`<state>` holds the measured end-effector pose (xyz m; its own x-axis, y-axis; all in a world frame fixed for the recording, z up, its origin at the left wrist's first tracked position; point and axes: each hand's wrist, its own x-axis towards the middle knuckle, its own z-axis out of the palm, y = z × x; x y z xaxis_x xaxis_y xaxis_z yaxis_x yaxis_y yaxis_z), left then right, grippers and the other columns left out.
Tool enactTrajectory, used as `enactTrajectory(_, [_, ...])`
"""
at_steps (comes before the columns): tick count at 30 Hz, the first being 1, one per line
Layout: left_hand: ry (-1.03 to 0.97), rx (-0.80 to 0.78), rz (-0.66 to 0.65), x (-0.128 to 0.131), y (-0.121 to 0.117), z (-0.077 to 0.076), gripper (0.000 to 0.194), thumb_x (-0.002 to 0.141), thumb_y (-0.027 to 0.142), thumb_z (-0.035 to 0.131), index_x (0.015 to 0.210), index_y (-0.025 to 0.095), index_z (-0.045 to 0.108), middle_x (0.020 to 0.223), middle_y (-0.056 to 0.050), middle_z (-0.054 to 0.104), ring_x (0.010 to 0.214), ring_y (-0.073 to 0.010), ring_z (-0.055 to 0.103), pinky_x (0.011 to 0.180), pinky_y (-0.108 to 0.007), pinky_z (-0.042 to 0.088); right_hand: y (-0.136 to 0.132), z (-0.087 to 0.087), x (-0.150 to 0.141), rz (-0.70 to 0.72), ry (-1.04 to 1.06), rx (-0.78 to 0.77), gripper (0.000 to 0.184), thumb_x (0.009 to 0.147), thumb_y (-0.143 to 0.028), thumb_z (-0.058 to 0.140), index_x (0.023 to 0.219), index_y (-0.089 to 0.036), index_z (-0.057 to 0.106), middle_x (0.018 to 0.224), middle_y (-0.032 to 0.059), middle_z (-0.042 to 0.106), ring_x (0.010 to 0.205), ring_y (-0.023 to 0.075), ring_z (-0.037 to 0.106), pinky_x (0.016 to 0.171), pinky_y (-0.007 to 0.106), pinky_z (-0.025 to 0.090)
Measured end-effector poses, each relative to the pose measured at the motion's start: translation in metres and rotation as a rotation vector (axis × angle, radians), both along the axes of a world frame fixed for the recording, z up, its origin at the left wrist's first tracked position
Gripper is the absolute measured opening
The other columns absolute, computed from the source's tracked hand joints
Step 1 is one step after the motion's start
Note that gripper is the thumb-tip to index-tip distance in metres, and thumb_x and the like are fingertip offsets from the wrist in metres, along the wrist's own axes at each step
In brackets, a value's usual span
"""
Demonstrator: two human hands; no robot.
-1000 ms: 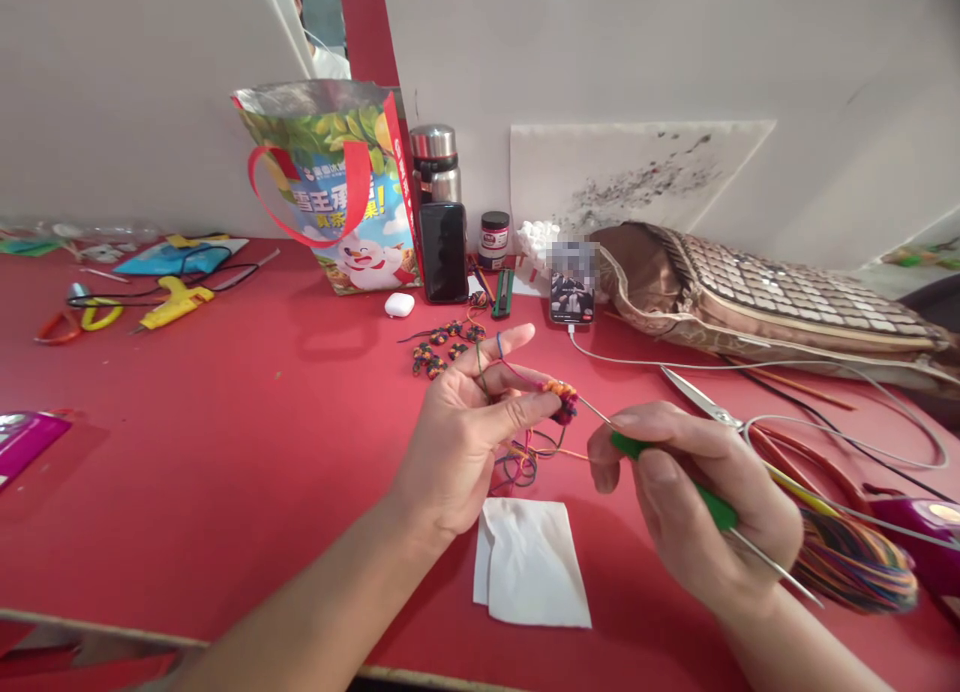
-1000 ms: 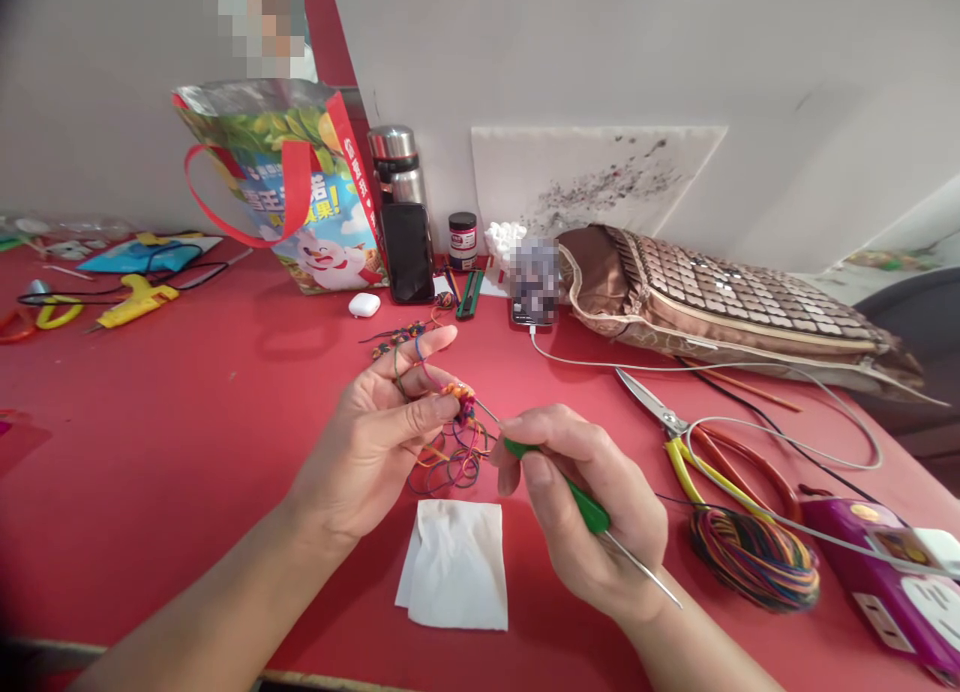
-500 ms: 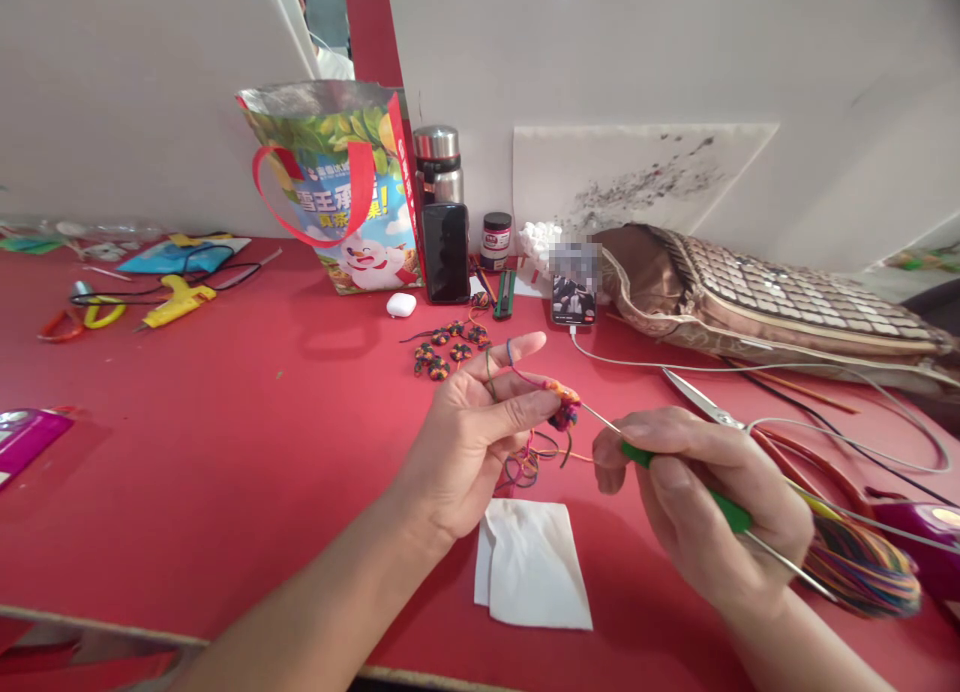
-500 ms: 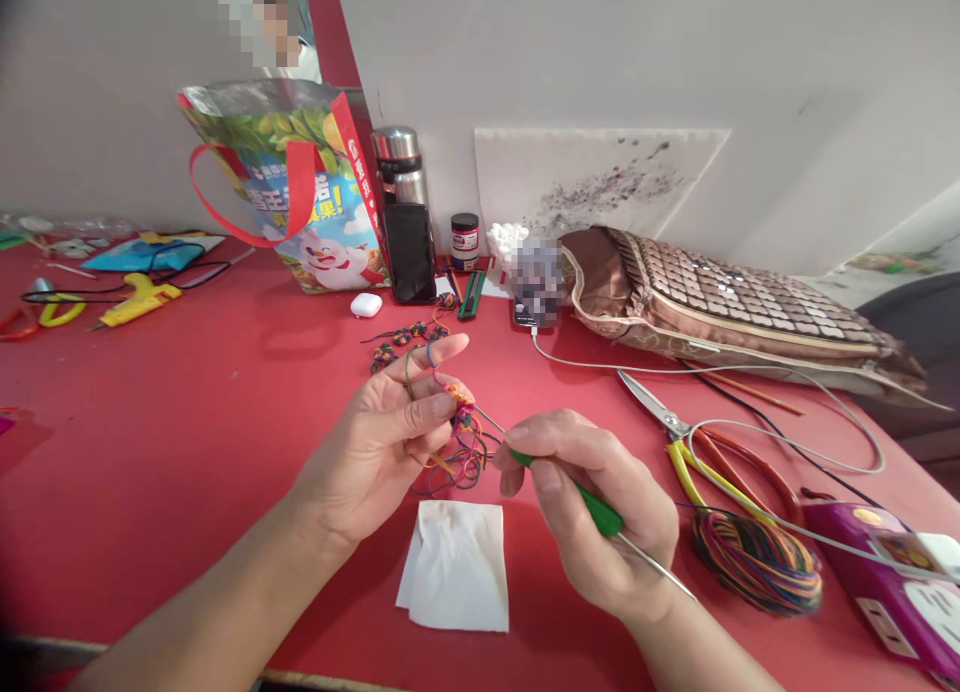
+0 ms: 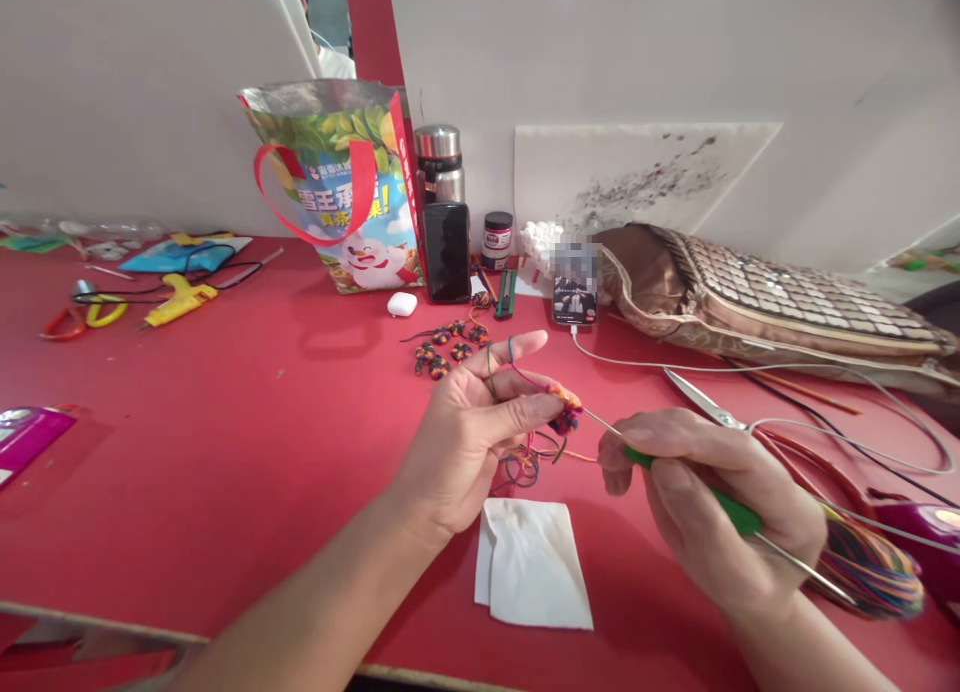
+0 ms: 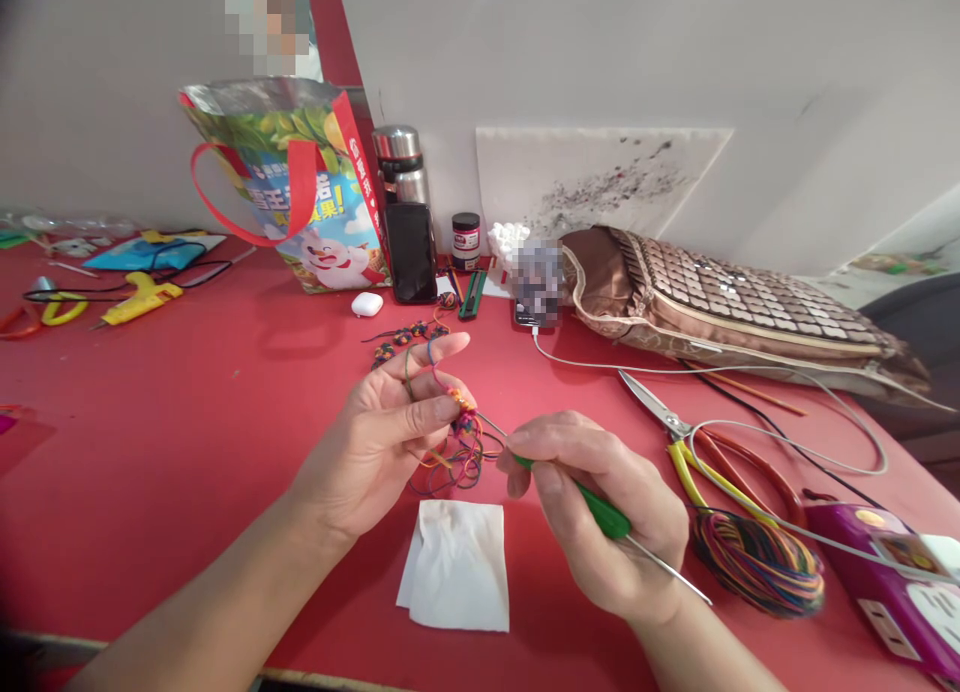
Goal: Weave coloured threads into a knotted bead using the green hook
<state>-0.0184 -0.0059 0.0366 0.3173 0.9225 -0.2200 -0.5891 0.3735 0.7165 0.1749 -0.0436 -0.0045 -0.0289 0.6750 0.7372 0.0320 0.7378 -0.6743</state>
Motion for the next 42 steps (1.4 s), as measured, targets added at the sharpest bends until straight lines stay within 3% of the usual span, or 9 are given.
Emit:
enactTrajectory(4, [0.03, 0.087, 0.017, -0.0005, -0.0002, 0.0007, 0.052, 0.072, 0.012, 0.102, 0.118, 0.019, 0.078, 0.077, 0.001, 0.081, 0.075, -0.015, 0.077, 0.071, -0.024, 0.057, 0.0006, 0.0004, -0.0006, -0.011, -0.005, -0.001, 0.032, 0.103, -0.008, 0.063, 0.123, -0.023, 0.084, 0.081, 0.0049, 0.077, 0.065, 0.019, 0.074, 0.054, 0.032, 0.061])
enactTrajectory(9, [0.102, 0.182, 0.018, -0.0024, 0.0005, 0.0, 0.054, 0.072, 0.016, 0.103, 0.119, 0.02, 0.077, 0.08, 0.001, 0.081, 0.077, -0.0175, 0.079, 0.076, -0.029, 0.062, -0.0009, -0.0034, 0.0024, -0.01, -0.027, -0.009, 0.037, 0.103, -0.005, 0.061, 0.125, -0.024, 0.084, 0.085, 0.006, 0.079, 0.066, 0.0195, 0.075, 0.053, 0.032, 0.06])
enactTrajectory(17, [0.15, 0.19, 0.044, -0.0013, 0.0002, 0.0011, 0.06, 0.067, 0.009, 0.102, 0.12, 0.02, 0.077, 0.08, 0.001, 0.083, 0.078, -0.0185, 0.08, 0.069, -0.026, 0.06, -0.0014, -0.0016, 0.0047, -0.016, -0.038, -0.027, 0.038, 0.101, -0.004, 0.061, 0.123, -0.024, 0.084, 0.083, 0.0063, 0.08, 0.064, 0.0198, 0.075, 0.052, 0.031, 0.059])
enactTrajectory(25, [0.141, 0.189, 0.11, 0.0021, -0.0014, 0.0002, 0.063, 0.064, 0.007, 0.104, 0.118, 0.021, 0.076, 0.078, 0.001, 0.085, 0.078, -0.018, 0.082, 0.073, -0.025, 0.062, -0.002, 0.0018, 0.0014, -0.056, -0.047, -0.001, 0.037, 0.1, -0.002, 0.061, 0.12, -0.023, 0.083, 0.08, 0.0052, 0.078, 0.063, 0.0189, 0.073, 0.05, 0.031, 0.059])
enactTrajectory(35, [0.14, 0.199, 0.117, 0.0028, -0.0033, 0.0005, 0.055, 0.071, 0.017, 0.105, 0.119, 0.021, 0.077, 0.08, 0.0, 0.086, 0.081, -0.0165, 0.084, 0.075, -0.024, 0.063, -0.0027, -0.0016, 0.004, -0.065, -0.059, -0.004, 0.04, 0.099, -0.001, 0.062, 0.124, -0.024, 0.082, 0.083, 0.0044, 0.077, 0.065, 0.0186, 0.073, 0.053, 0.031, 0.059])
enactTrajectory(42, [0.228, 0.297, 0.159, 0.0028, -0.0035, -0.002, 0.054, 0.075, 0.018, 0.103, 0.124, 0.026, 0.08, 0.084, 0.001, 0.088, 0.071, -0.0111, 0.078, 0.063, -0.018, 0.057, -0.0022, 0.0013, 0.001, -0.076, -0.07, 0.007, 0.04, 0.099, 0.0, 0.062, 0.124, -0.023, 0.081, 0.083, 0.004, 0.077, 0.065, 0.0172, 0.073, 0.054, 0.029, 0.059])
